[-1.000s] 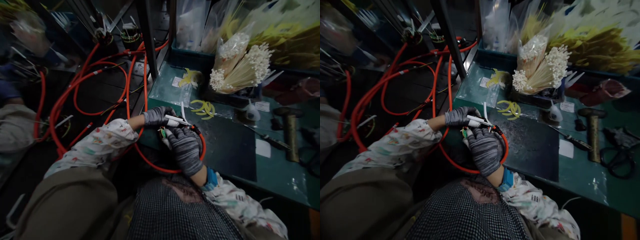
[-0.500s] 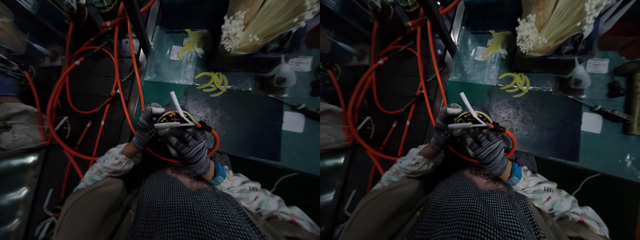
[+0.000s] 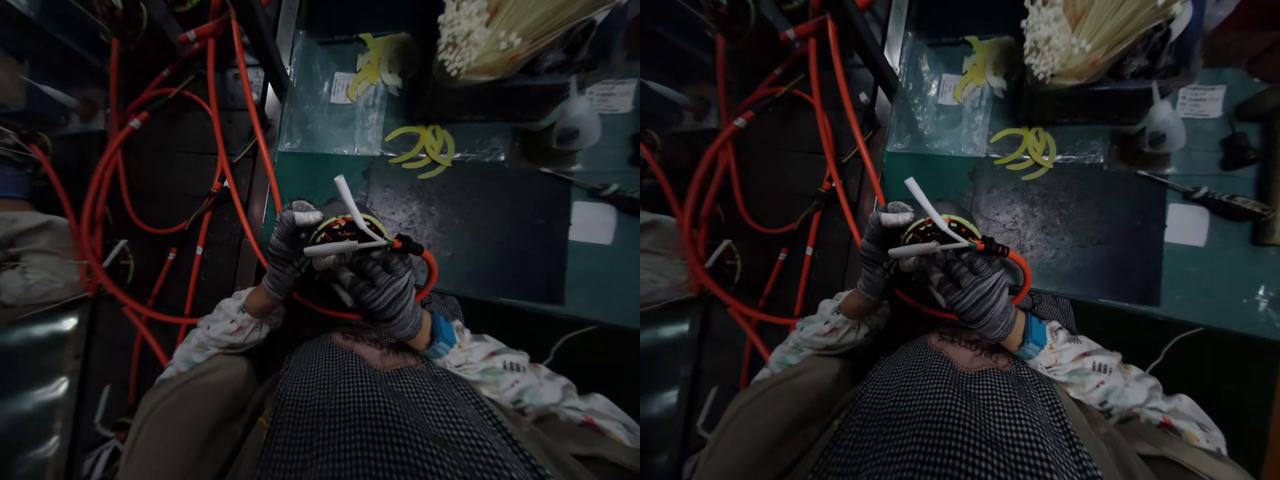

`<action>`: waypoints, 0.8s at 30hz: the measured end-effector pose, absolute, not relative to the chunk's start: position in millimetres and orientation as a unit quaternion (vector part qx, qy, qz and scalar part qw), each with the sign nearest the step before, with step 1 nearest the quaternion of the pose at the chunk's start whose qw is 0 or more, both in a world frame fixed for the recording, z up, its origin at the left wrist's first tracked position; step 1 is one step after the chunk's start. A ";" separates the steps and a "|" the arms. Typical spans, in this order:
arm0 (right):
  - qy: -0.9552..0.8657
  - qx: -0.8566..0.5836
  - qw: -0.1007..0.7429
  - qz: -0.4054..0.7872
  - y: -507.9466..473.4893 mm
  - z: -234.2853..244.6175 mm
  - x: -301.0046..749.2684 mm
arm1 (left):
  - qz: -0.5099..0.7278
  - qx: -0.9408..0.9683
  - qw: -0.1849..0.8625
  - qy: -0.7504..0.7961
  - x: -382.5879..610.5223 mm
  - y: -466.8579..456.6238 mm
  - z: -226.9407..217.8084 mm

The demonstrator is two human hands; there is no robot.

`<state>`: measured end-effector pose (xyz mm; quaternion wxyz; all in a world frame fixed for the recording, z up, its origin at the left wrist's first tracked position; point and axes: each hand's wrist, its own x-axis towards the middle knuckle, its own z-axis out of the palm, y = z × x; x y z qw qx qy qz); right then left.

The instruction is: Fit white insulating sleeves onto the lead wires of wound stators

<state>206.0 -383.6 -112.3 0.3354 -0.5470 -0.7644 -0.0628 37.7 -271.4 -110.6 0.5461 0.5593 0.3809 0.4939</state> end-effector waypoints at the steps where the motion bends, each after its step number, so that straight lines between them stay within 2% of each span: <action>1: -0.765 -0.551 0.329 -0.060 -383.6 -111.2 205.9 | 0.496 0.573 0.538 0.369 37.4 -271.1 -111.4; 6: -0.766 -0.566 0.303 -0.035 -385.2 -111.4 201.6 | 0.476 0.644 0.498 0.331 30.7 -271.8 -117.7; 13: -0.763 -0.586 0.273 0.012 -396.0 -114.2 208.8 | 0.368 0.759 0.478 0.243 8.9 -279.2 -121.8; 17: -0.776 -0.536 0.332 0.001 -405.4 -100.7 228.5 | 0.346 0.774 0.465 0.257 6.9 -282.9 -123.0; 20: -0.704 -0.609 0.364 -0.017 -399.6 -103.0 237.1 | 0.339 0.807 0.416 0.246 15.8 -289.7 -120.9; 24: -0.659 -0.656 0.368 0.026 -384.5 -128.6 239.9 | 0.306 0.853 0.349 0.238 29.1 -300.3 -111.6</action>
